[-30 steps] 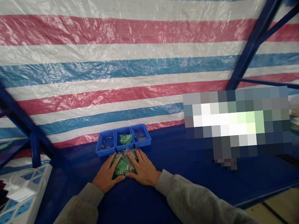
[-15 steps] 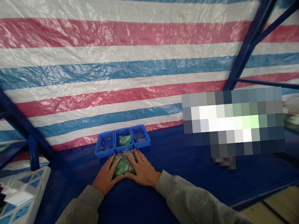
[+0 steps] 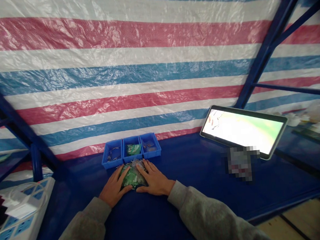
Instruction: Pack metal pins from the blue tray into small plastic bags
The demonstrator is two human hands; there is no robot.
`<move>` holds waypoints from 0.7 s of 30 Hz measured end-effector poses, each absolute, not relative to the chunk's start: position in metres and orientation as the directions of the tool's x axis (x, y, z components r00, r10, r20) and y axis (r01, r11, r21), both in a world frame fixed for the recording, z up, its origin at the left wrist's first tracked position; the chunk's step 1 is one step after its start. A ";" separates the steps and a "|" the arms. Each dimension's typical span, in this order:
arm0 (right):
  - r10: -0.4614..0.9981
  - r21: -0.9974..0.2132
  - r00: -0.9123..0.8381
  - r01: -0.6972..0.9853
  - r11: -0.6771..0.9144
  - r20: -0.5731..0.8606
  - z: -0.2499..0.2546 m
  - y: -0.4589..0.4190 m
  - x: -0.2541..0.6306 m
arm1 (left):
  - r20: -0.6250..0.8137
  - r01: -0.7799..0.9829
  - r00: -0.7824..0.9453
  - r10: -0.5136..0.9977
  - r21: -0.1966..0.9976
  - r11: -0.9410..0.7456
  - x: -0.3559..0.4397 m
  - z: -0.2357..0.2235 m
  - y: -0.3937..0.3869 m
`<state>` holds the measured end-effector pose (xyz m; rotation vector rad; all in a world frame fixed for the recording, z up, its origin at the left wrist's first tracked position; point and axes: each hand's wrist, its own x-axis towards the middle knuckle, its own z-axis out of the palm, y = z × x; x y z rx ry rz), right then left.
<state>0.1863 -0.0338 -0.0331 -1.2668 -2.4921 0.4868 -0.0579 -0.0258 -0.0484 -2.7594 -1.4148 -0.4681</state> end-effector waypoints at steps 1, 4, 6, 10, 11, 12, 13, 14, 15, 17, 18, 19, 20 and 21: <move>0.821 -0.422 -0.557 0.719 0.552 0.125 -0.034 -0.034 0.186 | 0.264 0.794 0.549 0.793 0.132 -0.594 -0.058 -0.049 -0.026; 0.826 -0.399 -0.540 0.729 0.556 0.162 -0.036 -0.035 0.184 | 0.257 0.794 0.550 0.795 0.135 -0.593 -0.057 -0.050 -0.025; 0.824 -0.384 -0.536 0.732 0.562 0.184 -0.037 -0.035 0.183 | 0.257 0.797 0.547 0.797 0.134 -0.590 -0.057 -0.051 -0.025; 0.825 -0.367 -0.518 0.739 0.565 0.227 -0.040 -0.035 0.180 | 0.262 0.798 0.547 0.795 0.124 -0.590 -0.056 -0.052 -0.026; 0.826 -0.365 -0.511 0.741 0.564 0.238 -0.041 -0.035 0.180 | 0.264 0.797 0.549 0.793 0.120 -0.592 -0.056 -0.051 -0.026; 0.825 -0.364 -0.507 0.741 0.565 0.249 -0.041 -0.035 0.179 | 0.266 0.797 0.550 0.792 0.117 -0.593 -0.056 -0.051 -0.026; 0.825 -0.364 -0.501 0.741 0.564 0.259 -0.042 -0.035 0.179 | 0.265 0.797 0.551 0.791 0.115 -0.593 -0.056 -0.051 -0.026; 0.826 -0.366 -0.497 0.740 0.564 0.268 -0.043 -0.035 0.178 | 0.266 0.798 0.550 0.792 0.113 -0.592 -0.056 -0.051 -0.026; 0.826 -0.368 -0.492 0.740 0.563 0.273 -0.044 -0.035 0.178 | 0.268 0.799 0.549 0.792 0.111 -0.591 -0.056 -0.052 -0.026; 0.829 -0.376 -0.484 0.739 0.559 0.281 -0.045 -0.034 0.177 | 0.277 0.800 0.546 0.791 0.108 -0.590 -0.056 -0.052 -0.026; 0.829 -0.381 -0.481 0.737 0.558 0.285 -0.045 -0.034 0.176 | 0.284 0.800 0.544 0.790 0.107 -0.590 -0.056 -0.052 -0.026; 0.829 -0.385 -0.479 0.735 0.558 0.288 -0.045 -0.034 0.176 | 0.290 0.800 0.542 0.788 0.107 -0.590 -0.056 -0.053 -0.025; 0.828 -0.389 -0.478 0.732 0.559 0.292 -0.046 -0.034 0.176 | 0.293 0.801 0.541 0.789 0.108 -0.589 -0.055 -0.053 -0.025; 0.827 -0.392 -0.478 0.729 0.562 0.297 -0.046 -0.034 0.176 | 0.295 0.802 0.538 0.790 0.109 -0.587 -0.055 -0.054 -0.025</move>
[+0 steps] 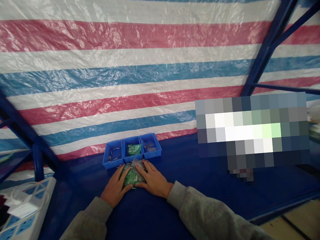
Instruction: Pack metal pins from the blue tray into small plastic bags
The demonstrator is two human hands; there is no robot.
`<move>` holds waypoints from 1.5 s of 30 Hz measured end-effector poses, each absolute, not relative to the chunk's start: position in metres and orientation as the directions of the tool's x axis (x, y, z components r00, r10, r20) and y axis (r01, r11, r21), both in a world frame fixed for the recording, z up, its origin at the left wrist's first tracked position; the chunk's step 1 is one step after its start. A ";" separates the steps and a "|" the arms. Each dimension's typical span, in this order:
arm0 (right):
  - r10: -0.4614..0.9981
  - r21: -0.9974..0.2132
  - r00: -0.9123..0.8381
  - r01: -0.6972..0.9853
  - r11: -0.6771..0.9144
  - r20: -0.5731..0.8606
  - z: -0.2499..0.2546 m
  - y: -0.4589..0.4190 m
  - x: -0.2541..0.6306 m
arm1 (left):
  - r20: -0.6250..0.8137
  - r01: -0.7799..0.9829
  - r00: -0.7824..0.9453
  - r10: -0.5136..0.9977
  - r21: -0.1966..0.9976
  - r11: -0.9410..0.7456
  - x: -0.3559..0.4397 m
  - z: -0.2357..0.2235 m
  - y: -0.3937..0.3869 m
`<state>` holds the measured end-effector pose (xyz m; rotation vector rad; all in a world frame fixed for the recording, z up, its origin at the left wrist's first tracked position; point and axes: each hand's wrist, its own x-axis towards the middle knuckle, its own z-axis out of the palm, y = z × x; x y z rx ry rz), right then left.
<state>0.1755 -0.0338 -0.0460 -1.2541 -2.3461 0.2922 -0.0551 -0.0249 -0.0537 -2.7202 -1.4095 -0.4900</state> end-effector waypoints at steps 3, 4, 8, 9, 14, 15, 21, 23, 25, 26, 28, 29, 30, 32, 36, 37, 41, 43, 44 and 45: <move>0.819 -0.394 -0.480 0.718 0.573 0.316 -0.047 -0.034 0.175 | 0.289 0.806 0.532 0.796 0.117 -0.581 -0.054 -0.055 -0.024; 0.815 -0.393 -0.482 0.715 0.578 0.321 -0.047 -0.034 0.175 | 0.288 0.806 0.531 0.797 0.120 -0.580 -0.054 -0.056 -0.024; 0.809 -0.387 -0.488 0.712 0.587 0.329 -0.048 -0.034 0.175 | 0.307 0.805 0.523 0.795 0.128 -0.580 -0.053 -0.055 -0.024; 0.809 -0.387 -0.489 0.712 0.586 0.326 -0.048 -0.034 0.175 | 0.309 0.805 0.522 0.795 0.129 -0.579 -0.053 -0.055 -0.024; 0.819 -0.390 -0.485 0.720 0.573 0.307 -0.045 -0.035 0.176 | 0.299 0.808 0.517 0.802 0.138 -0.572 -0.052 -0.053 -0.025; 0.820 -0.390 -0.487 0.721 0.572 0.302 -0.044 -0.035 0.176 | 0.300 0.807 0.517 0.802 0.140 -0.573 -0.053 -0.053 -0.025; 0.827 -0.411 -0.503 0.718 0.562 0.251 -0.043 -0.035 0.179 | 0.297 0.810 0.509 0.808 0.151 -0.566 -0.054 -0.052 -0.025; 0.828 -0.425 -0.511 0.712 0.559 0.232 -0.043 -0.035 0.180 | 0.291 0.809 0.511 0.808 0.153 -0.567 -0.054 -0.051 -0.025; 0.827 -0.440 -0.520 0.705 0.556 0.213 -0.042 -0.034 0.181 | 0.293 0.808 0.514 0.806 0.152 -0.570 -0.054 -0.050 -0.025; 0.828 -0.449 -0.522 0.701 0.554 0.206 -0.042 -0.034 0.181 | 0.295 0.807 0.515 0.805 0.150 -0.571 -0.054 -0.050 -0.025; 0.828 -0.465 -0.525 0.693 0.551 0.197 -0.041 -0.033 0.182 | 0.300 0.806 0.517 0.802 0.146 -0.574 -0.055 -0.050 -0.026; 0.828 -0.472 -0.525 0.690 0.550 0.197 -0.041 -0.033 0.182 | 0.304 0.805 0.518 0.799 0.144 -0.576 -0.055 -0.050 -0.026; 0.828 -0.478 -0.523 0.686 0.549 0.200 -0.041 -0.033 0.182 | 0.309 0.802 0.520 0.796 0.141 -0.580 -0.055 -0.050 -0.026; 0.829 -0.488 -0.519 0.679 0.549 0.210 -0.041 -0.032 0.182 | 0.318 0.798 0.526 0.789 0.137 -0.587 -0.055 -0.049 -0.026; 0.824 -0.501 -0.520 0.663 0.556 0.227 -0.041 -0.032 0.183 | 0.312 0.795 0.532 0.787 0.135 -0.592 -0.055 -0.048 -0.026; 0.823 -0.502 -0.521 0.661 0.557 0.228 -0.041 -0.032 0.183 | 0.314 0.795 0.532 0.787 0.137 -0.591 -0.055 -0.048 -0.026; 0.825 -0.512 -0.519 0.657 0.553 0.225 -0.040 -0.032 0.183 | 0.313 0.798 0.524 0.792 0.145 -0.585 -0.055 -0.048 -0.026; 0.827 -0.526 -0.516 0.651 0.547 0.222 -0.039 -0.033 0.184 | 0.303 0.800 0.524 0.796 0.148 -0.582 -0.054 -0.048 -0.027; 0.831 -0.537 -0.510 0.648 0.541 0.222 -0.039 -0.033 0.184 | 0.299 0.800 0.524 0.798 0.149 -0.581 -0.054 -0.047 -0.027; 0.836 -0.550 -0.502 0.644 0.532 0.221 -0.038 -0.033 0.184 | 0.298 0.801 0.523 0.799 0.150 -0.580 -0.054 -0.047 -0.027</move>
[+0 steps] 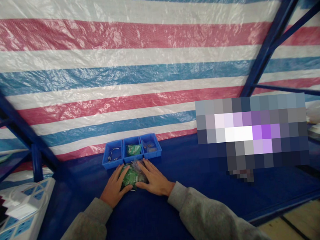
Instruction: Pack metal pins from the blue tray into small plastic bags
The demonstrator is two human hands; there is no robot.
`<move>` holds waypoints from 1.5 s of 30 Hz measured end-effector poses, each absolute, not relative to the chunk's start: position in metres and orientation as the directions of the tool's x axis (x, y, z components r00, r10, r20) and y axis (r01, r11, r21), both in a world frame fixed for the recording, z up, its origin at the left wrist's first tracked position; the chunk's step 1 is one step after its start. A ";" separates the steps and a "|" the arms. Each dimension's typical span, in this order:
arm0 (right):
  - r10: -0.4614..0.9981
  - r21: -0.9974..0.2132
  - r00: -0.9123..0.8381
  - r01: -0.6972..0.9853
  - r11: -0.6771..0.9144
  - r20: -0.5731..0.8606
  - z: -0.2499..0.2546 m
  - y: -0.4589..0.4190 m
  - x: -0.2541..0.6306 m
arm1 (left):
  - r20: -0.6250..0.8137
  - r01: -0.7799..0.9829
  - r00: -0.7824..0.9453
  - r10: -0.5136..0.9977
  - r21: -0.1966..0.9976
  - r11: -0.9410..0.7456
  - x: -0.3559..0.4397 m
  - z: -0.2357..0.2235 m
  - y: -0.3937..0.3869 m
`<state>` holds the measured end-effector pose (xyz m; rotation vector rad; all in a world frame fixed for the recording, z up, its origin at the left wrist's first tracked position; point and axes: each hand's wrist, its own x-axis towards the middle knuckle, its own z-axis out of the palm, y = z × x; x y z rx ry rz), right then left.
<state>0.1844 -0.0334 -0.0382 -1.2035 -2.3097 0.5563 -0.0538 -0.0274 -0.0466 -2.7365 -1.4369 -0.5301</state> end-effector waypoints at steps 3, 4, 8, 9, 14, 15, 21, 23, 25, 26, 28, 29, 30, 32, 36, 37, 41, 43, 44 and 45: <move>0.852 -0.585 -0.472 0.634 0.506 0.225 -0.038 -0.033 0.185 | 0.294 0.802 0.521 0.801 0.152 -0.577 -0.053 -0.045 -0.028; 0.855 -0.591 -0.465 0.632 0.502 0.229 -0.038 -0.033 0.186 | 0.295 0.802 0.521 0.801 0.151 -0.578 -0.053 -0.045 -0.028; 0.861 -0.592 -0.450 0.635 0.496 0.239 -0.040 -0.032 0.185 | 0.300 0.797 0.530 0.793 0.145 -0.587 -0.053 -0.045 -0.027; 0.862 -0.592 -0.446 0.636 0.495 0.241 -0.041 -0.032 0.185 | 0.303 0.795 0.531 0.791 0.144 -0.589 -0.054 -0.046 -0.027; 0.864 -0.593 -0.439 0.637 0.493 0.246 -0.041 -0.031 0.185 | 0.313 0.788 0.534 0.785 0.152 -0.597 -0.054 -0.045 -0.028; 0.863 -0.592 -0.439 0.636 0.495 0.249 -0.041 -0.031 0.185 | 0.311 0.785 0.536 0.785 0.157 -0.599 -0.054 -0.045 -0.028; 0.859 -0.591 -0.442 0.631 0.502 0.258 -0.040 -0.032 0.185 | 0.325 0.736 0.586 0.742 0.167 -0.656 -0.055 -0.040 -0.030; 0.859 -0.591 -0.441 0.632 0.502 0.259 -0.040 -0.032 0.185 | 0.328 0.738 0.585 0.741 0.164 -0.655 -0.054 -0.039 -0.030; 0.859 -0.591 -0.438 0.631 0.504 0.265 -0.040 -0.032 0.185 | 0.338 0.747 0.573 0.747 0.159 -0.645 -0.054 -0.038 -0.030; 0.858 -0.590 -0.438 0.629 0.506 0.268 -0.039 -0.032 0.185 | 0.343 0.750 0.570 0.747 0.156 -0.643 -0.053 -0.037 -0.030; 0.856 -0.589 -0.437 0.626 0.511 0.278 -0.039 -0.032 0.184 | 0.358 0.747 0.568 0.741 0.155 -0.647 -0.052 -0.035 -0.030; 0.855 -0.589 -0.435 0.624 0.513 0.284 -0.039 -0.033 0.185 | 0.371 0.742 0.567 0.736 0.159 -0.652 -0.052 -0.034 -0.030; 0.854 -0.589 -0.432 0.623 0.515 0.289 -0.038 -0.033 0.185 | 0.385 0.735 0.566 0.729 0.166 -0.658 -0.052 -0.033 -0.031; 0.854 -0.590 -0.426 0.620 0.517 0.300 -0.037 -0.034 0.185 | 0.412 0.714 0.569 0.712 0.183 -0.676 -0.053 -0.030 -0.031; 0.853 -0.591 -0.415 0.617 0.519 0.316 -0.036 -0.035 0.185 | 0.430 0.670 0.591 0.682 0.209 -0.712 -0.055 -0.026 -0.033; 0.853 -0.591 -0.413 0.617 0.520 0.320 -0.036 -0.035 0.185 | 0.431 0.661 0.598 0.675 0.210 -0.720 -0.055 -0.024 -0.034; 0.850 -0.590 -0.405 0.614 0.525 0.335 -0.037 -0.034 0.185 | 0.424 0.628 0.641 0.639 0.189 -0.755 -0.055 -0.019 -0.037; 0.848 -0.589 -0.406 0.611 0.529 0.340 -0.037 -0.034 0.185 | 0.416 0.624 0.653 0.633 0.179 -0.761 -0.055 -0.018 -0.039; 0.847 -0.589 -0.406 0.609 0.530 0.342 -0.036 -0.034 0.185 | 0.413 0.626 0.653 0.635 0.176 -0.759 -0.054 -0.018 -0.039; 0.846 -0.589 -0.407 0.609 0.532 0.343 -0.036 -0.034 0.185 | 0.409 0.630 0.653 0.637 0.174 -0.757 -0.054 -0.019 -0.040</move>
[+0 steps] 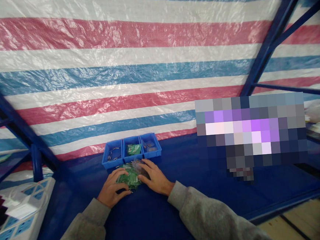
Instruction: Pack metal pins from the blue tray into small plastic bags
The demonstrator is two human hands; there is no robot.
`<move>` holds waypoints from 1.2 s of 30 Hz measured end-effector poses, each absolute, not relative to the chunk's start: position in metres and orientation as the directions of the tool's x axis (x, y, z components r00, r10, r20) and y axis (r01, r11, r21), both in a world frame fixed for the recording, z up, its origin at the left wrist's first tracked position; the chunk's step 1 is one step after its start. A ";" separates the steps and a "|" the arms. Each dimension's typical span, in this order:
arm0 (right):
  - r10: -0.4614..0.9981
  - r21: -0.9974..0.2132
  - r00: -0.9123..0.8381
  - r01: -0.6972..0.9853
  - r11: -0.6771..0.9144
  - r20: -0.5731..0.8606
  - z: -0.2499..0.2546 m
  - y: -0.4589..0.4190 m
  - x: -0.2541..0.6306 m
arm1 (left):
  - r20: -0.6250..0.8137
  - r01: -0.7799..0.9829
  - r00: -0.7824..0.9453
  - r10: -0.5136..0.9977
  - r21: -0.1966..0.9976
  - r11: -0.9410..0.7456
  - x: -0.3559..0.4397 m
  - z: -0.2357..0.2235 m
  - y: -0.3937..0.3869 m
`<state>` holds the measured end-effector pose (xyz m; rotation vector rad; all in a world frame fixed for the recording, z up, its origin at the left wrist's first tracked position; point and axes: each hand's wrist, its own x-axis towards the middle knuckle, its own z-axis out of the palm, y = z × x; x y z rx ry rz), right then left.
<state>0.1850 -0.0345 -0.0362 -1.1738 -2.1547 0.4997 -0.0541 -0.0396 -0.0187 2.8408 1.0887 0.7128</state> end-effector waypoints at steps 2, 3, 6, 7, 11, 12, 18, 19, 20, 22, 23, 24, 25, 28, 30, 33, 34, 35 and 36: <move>0.846 -0.587 -0.408 0.610 0.532 0.343 -0.036 -0.035 0.185 | 0.405 0.632 0.654 0.639 0.171 -0.755 -0.054 -0.019 -0.040; 0.847 -0.585 -0.408 0.612 0.532 0.342 -0.036 -0.035 0.185 | 0.404 0.631 0.656 0.637 0.169 -0.757 -0.054 -0.020 -0.040; 0.848 -0.580 -0.409 0.619 0.529 0.337 -0.035 -0.035 0.184 | 0.418 0.624 0.660 0.624 0.158 -0.766 -0.053 -0.020 -0.041; 0.848 -0.578 -0.408 0.621 0.529 0.337 -0.035 -0.035 0.184 | 0.425 0.621 0.661 0.618 0.152 -0.769 -0.053 -0.020 -0.041; 0.846 -0.573 -0.407 0.623 0.532 0.343 -0.036 -0.036 0.184 | 0.440 0.618 0.666 0.602 0.127 -0.776 -0.053 -0.021 -0.042; 0.845 -0.573 -0.407 0.622 0.534 0.346 -0.036 -0.035 0.184 | 0.441 0.615 0.671 0.596 0.119 -0.780 -0.053 -0.021 -0.042; 0.828 -0.572 -0.403 0.599 0.560 0.389 -0.041 -0.033 0.184 | 0.471 0.581 0.698 0.540 0.069 -0.811 -0.051 -0.023 -0.044; 0.826 -0.572 -0.400 0.596 0.563 0.397 -0.042 -0.033 0.184 | 0.476 0.580 0.697 0.536 0.065 -0.812 -0.050 -0.024 -0.044; 0.824 -0.572 -0.398 0.594 0.566 0.403 -0.043 -0.032 0.184 | 0.479 0.579 0.698 0.532 0.060 -0.813 -0.049 -0.024 -0.045; 0.823 -0.572 -0.393 0.592 0.568 0.411 -0.044 -0.032 0.184 | 0.478 0.579 0.702 0.528 0.047 -0.814 -0.048 -0.024 -0.046; 0.823 -0.573 -0.390 0.591 0.568 0.413 -0.044 -0.032 0.184 | 0.478 0.581 0.703 0.527 0.041 -0.813 -0.047 -0.024 -0.047; 0.822 -0.573 -0.390 0.590 0.569 0.415 -0.044 -0.032 0.184 | 0.477 0.583 0.704 0.526 0.035 -0.812 -0.046 -0.024 -0.048; 0.821 -0.572 -0.391 0.590 0.570 0.416 -0.044 -0.032 0.184 | 0.477 0.584 0.705 0.525 0.030 -0.811 -0.045 -0.024 -0.048; 0.817 -0.567 -0.392 0.589 0.576 0.422 -0.043 -0.032 0.183 | 0.480 0.588 0.701 0.528 0.029 -0.808 -0.043 -0.025 -0.051; 0.814 -0.565 -0.389 0.588 0.579 0.430 -0.043 -0.032 0.184 | 0.486 0.594 0.689 0.538 0.046 -0.803 -0.041 -0.025 -0.053; 0.811 -0.570 -0.379 0.578 0.584 0.446 -0.041 -0.033 0.184 | 0.498 0.609 0.646 0.578 0.121 -0.784 -0.039 -0.021 -0.054; 0.811 -0.575 -0.368 0.575 0.582 0.454 -0.040 -0.033 0.184 | 0.502 0.616 0.622 0.601 0.161 -0.771 -0.039 -0.019 -0.054; 0.813 -0.582 -0.349 0.572 0.579 0.466 -0.039 -0.034 0.184 | 0.508 0.625 0.588 0.630 0.209 -0.752 -0.039 -0.016 -0.053; 0.815 -0.590 -0.326 0.568 0.574 0.479 -0.037 -0.035 0.183 | 0.509 0.633 0.549 0.663 0.264 -0.728 -0.039 -0.012 -0.052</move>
